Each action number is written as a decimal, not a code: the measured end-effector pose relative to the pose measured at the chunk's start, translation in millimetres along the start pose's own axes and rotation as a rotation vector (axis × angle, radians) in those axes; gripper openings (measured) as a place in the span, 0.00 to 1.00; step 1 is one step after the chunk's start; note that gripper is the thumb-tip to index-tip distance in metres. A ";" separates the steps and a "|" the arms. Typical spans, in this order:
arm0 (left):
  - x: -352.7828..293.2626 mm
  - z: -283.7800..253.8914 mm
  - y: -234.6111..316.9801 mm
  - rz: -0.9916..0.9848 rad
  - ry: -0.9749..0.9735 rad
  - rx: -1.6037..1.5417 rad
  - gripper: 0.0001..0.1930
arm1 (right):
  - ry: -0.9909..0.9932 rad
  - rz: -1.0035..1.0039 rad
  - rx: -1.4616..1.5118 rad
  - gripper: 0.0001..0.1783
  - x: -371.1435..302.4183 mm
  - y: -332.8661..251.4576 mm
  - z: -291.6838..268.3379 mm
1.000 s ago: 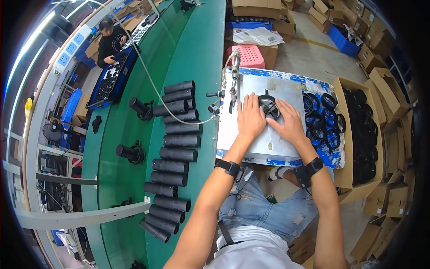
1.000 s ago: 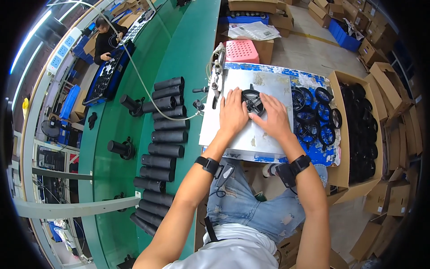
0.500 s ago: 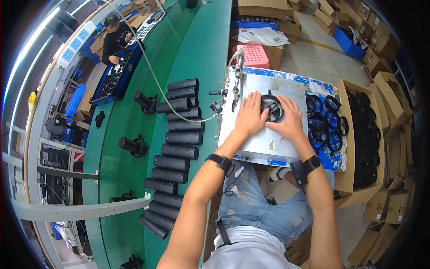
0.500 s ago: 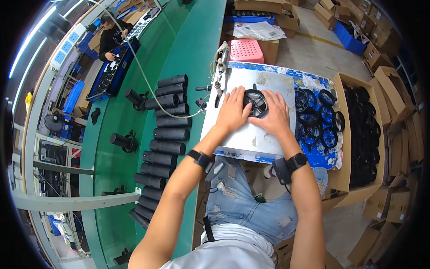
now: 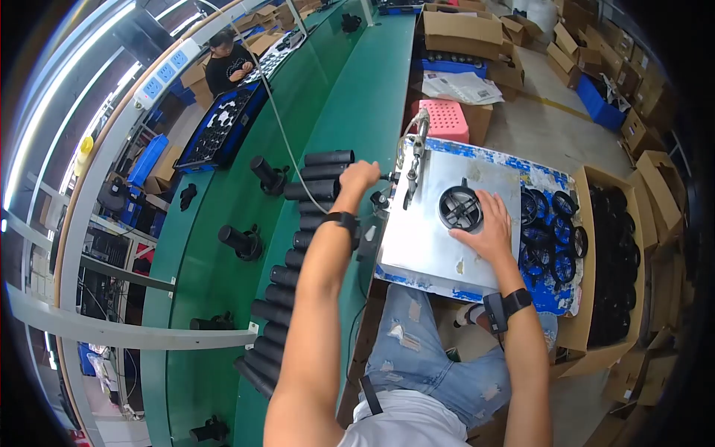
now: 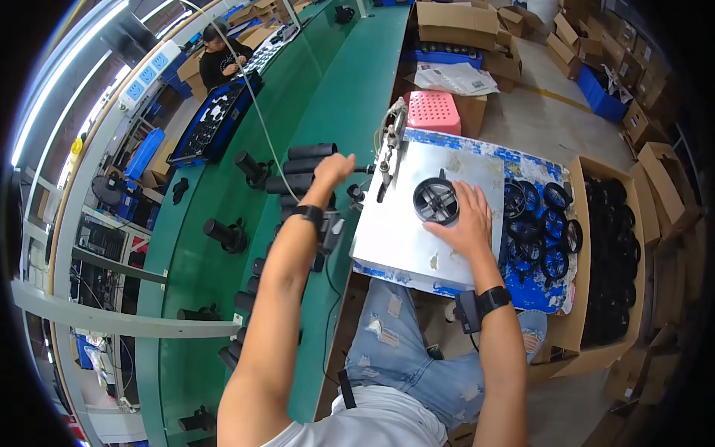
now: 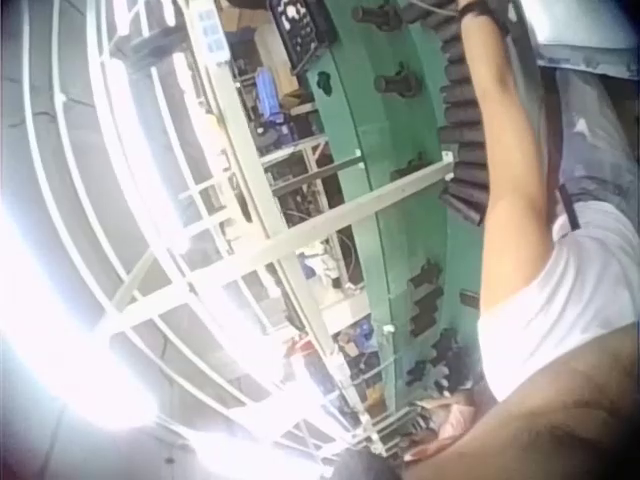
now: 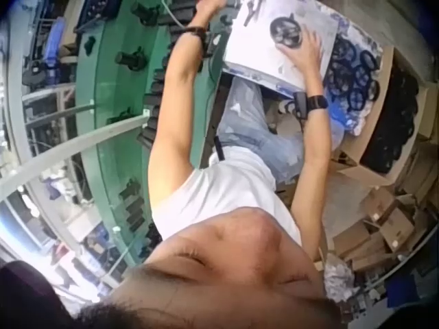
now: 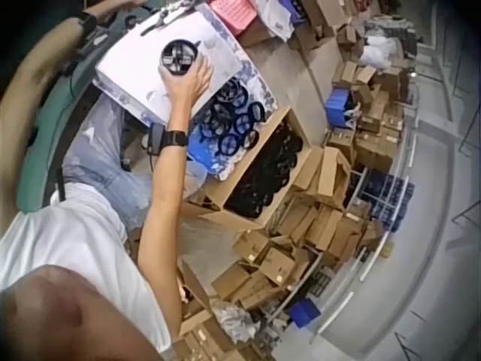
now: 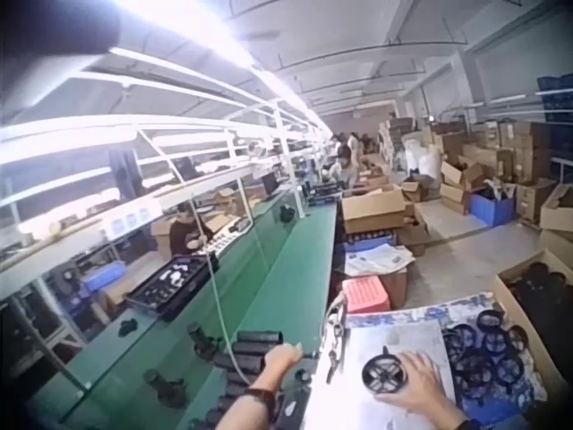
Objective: The person picks up a base from a box, places it on a machine, and then fits a speaker housing onto the base. They press the assembly down using the machine and place the completed unit on the table.
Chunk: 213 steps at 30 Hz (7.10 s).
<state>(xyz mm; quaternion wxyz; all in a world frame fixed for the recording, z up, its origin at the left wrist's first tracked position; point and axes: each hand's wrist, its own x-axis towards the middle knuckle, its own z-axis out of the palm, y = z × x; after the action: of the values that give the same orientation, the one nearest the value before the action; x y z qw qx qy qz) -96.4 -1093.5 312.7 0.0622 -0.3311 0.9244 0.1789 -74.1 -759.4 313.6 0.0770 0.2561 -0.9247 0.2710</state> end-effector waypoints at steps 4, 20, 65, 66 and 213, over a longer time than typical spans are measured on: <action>59.5 41.4 -20.0 -0.131 -0.007 -0.295 0.29 | 0.003 -0.031 0.010 0.53 1.7 -15.1 7.1; -144.1 -28.4 36.0 1.049 0.255 -0.375 0.12 | -0.094 -0.060 0.105 0.39 24.5 -0.7 -13.9; -211.6 91.8 27.0 0.986 0.530 -0.725 0.15 | -0.254 -0.158 0.076 0.28 70.1 102.5 12.2; -248.2 72.1 -8.3 0.975 0.574 -0.726 0.12 | -0.069 -0.210 0.136 0.26 57.7 115.4 18.2; -3.0 9.0 -26.8 0.476 0.283 -0.533 0.14 | -0.398 -0.233 1.206 0.25 76.5 -7.2 15.5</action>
<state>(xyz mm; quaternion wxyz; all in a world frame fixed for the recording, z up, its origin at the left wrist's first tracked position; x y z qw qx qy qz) -77.1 -1107.5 297.2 -0.1978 -0.1331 0.8959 0.3749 -136.0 -806.0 325.4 -0.2243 0.3987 -0.5729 0.6801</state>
